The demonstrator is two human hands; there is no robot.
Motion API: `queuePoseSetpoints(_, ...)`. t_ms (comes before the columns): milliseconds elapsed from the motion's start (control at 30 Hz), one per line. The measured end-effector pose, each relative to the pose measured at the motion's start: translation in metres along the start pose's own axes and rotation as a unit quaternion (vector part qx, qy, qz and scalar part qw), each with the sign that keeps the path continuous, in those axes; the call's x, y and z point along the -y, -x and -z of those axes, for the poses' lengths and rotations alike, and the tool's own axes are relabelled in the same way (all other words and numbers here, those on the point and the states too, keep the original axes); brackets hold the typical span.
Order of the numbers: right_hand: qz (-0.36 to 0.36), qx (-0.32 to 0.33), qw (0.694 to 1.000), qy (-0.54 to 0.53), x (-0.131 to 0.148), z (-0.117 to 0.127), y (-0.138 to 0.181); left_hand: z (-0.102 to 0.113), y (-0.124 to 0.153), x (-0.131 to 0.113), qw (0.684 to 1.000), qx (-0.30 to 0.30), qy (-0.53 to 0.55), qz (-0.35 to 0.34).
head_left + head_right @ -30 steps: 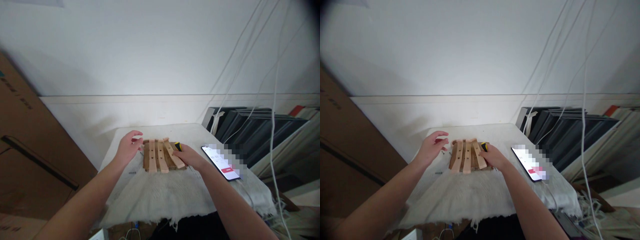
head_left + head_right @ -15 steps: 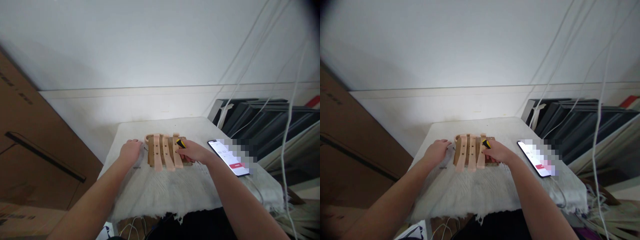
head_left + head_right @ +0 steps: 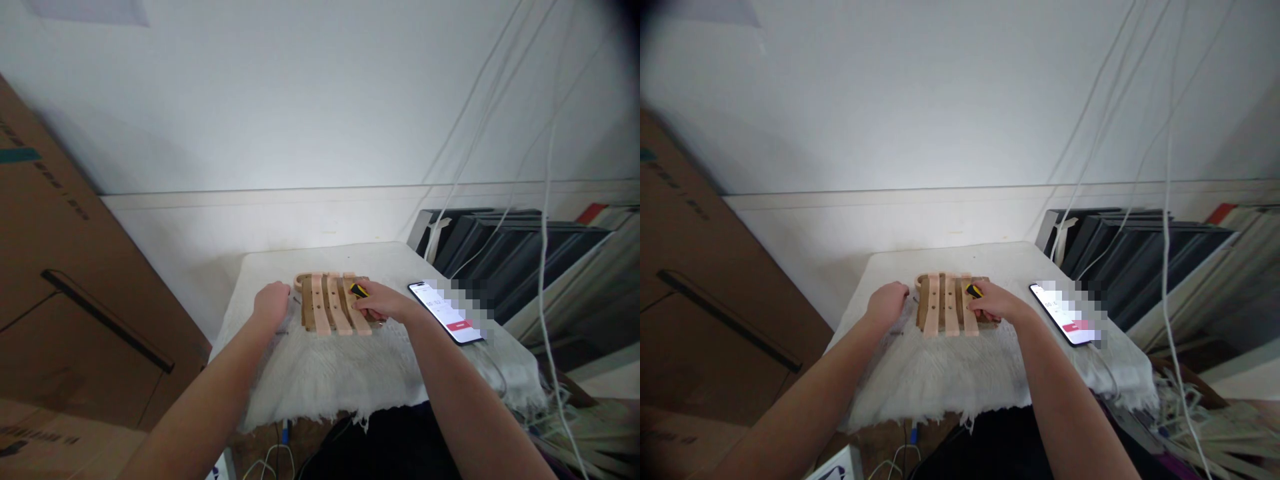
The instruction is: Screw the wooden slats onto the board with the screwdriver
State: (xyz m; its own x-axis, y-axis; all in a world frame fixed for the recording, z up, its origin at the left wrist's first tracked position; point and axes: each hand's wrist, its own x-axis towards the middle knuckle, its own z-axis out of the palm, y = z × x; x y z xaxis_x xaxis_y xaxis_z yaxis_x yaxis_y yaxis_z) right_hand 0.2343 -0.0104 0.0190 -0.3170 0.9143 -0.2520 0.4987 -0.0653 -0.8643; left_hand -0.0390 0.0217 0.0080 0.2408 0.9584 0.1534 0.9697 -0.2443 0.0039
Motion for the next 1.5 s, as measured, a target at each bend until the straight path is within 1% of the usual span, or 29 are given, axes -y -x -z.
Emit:
queuePoseSetpoints(100,0.002,-0.007,1.0,0.004,-0.001,-0.001,-0.002,0.005,0.003,-0.002,0.999,-0.038,0.013,-0.013)
queuePoseSetpoints(233,0.008,-0.022,1.0,-0.002,-0.004,-0.002,-0.003,0.013,0.007,-0.008,0.996,-0.09,0.022,0.008)
queuePoseSetpoints(367,0.017,-0.043,0.998,-0.034,-0.007,-0.005,-0.001,0.022,0.013,-0.012,0.98,-0.185,0.072,0.011)
queuePoseSetpoints(433,0.021,-0.067,0.996,-0.059,-0.009,-0.006,0.0,0.023,0.017,-0.013,0.969,-0.221,0.112,-0.016)
queuePoseSetpoints(500,0.027,-0.092,0.992,-0.083,-0.011,-0.006,0.001,0.024,0.02,-0.015,0.955,-0.236,0.172,-0.055)
queuePoseSetpoints(567,0.037,-0.107,0.989,-0.096,-0.01,-0.005,0.004,0.025,0.023,-0.018,0.939,-0.22,0.247,-0.095)
queuePoseSetpoints(633,0.045,-0.107,0.989,-0.095,-0.003,-0.002,0.01,0.03,0.026,-0.025,0.92,-0.187,0.305,-0.158)
queuePoseSetpoints(667,0.048,-0.116,0.989,-0.084,0.002,0.0,0.013,0.035,0.026,-0.03,0.914,-0.172,0.311,-0.197)
queuePoseSetpoints(700,0.067,-0.109,0.989,-0.069,0.01,0.003,0.016,0.04,0.025,-0.036,0.907,-0.167,0.31,-0.231)
queuePoseSetpoints(733,0.094,-0.1,0.989,-0.052,0.018,0.005,0.019,0.046,0.024,-0.042,0.905,-0.162,0.306,-0.248)
queuePoseSetpoints(800,0.16,-0.078,0.984,0.012,0.036,0.01,0.022,0.058,0.018,-0.054,0.898,-0.166,0.308,-0.267)
queuePoseSetpoints(833,0.183,-0.081,0.979,0.04,0.045,0.013,0.022,0.063,0.014,-0.06,0.895,-0.172,0.308,-0.274)
queuePoseSetpoints(900,0.196,-0.081,0.975,0.071,0.057,0.017,0.019,0.067,0.004,-0.068,0.89,-0.199,0.3,-0.279)
queuePoseSetpoints(967,0.197,-0.08,0.976,0.042,0.062,0.018,0.012,0.065,-0.006,-0.073,0.886,-0.218,0.305,-0.273)
queuePoseSetpoints(1000,0.196,-0.079,0.977,0.023,0.061,0.017,0.008,0.061,-0.01,-0.074,0.885,-0.22,0.311,-0.268)
queuePoseSetpoints(1067,0.19,-0.08,0.978,0.026,0.055,0.015,0.002,0.053,-0.014,-0.076,0.886,-0.213,0.325,-0.254)
queuePoseSetpoints(1167,0.184,-0.124,0.974,0.036,0.041,0.011,-0.004,0.042,-0.014,-0.079,0.888,-0.204,0.322,-0.256)
queuePoseSetpoints(1267,0.201,-0.161,0.965,0.06,0.026,0.013,-0.007,0.035,-0.011,-0.08,0.893,-0.19,0.324,-0.248)
queuePoseSetpoints(1333,0.198,-0.188,0.958,0.087,0.018,0.018,-0.008,0.031,-0.011,-0.079,0.904,-0.16,0.321,-0.234)
queuePoseSetpoints(1367,0.19,-0.196,0.957,0.102,0.015,0.021,-0.008,0.029,-0.011,-0.077,0.908,-0.136,0.314,-0.241)
queuePoseSetpoints(1433,0.169,-0.201,0.956,0.129,0.009,0.027,-0.008,0.025,-0.014,-0.074,0.909,-0.082,0.294,-0.285)
queuePoseSetpoints(1500,0.151,-0.196,0.958,0.146,0.005,0.03,-0.009,0.022,-0.017,-0.07,0.9,-0.038,0.282,-0.33)
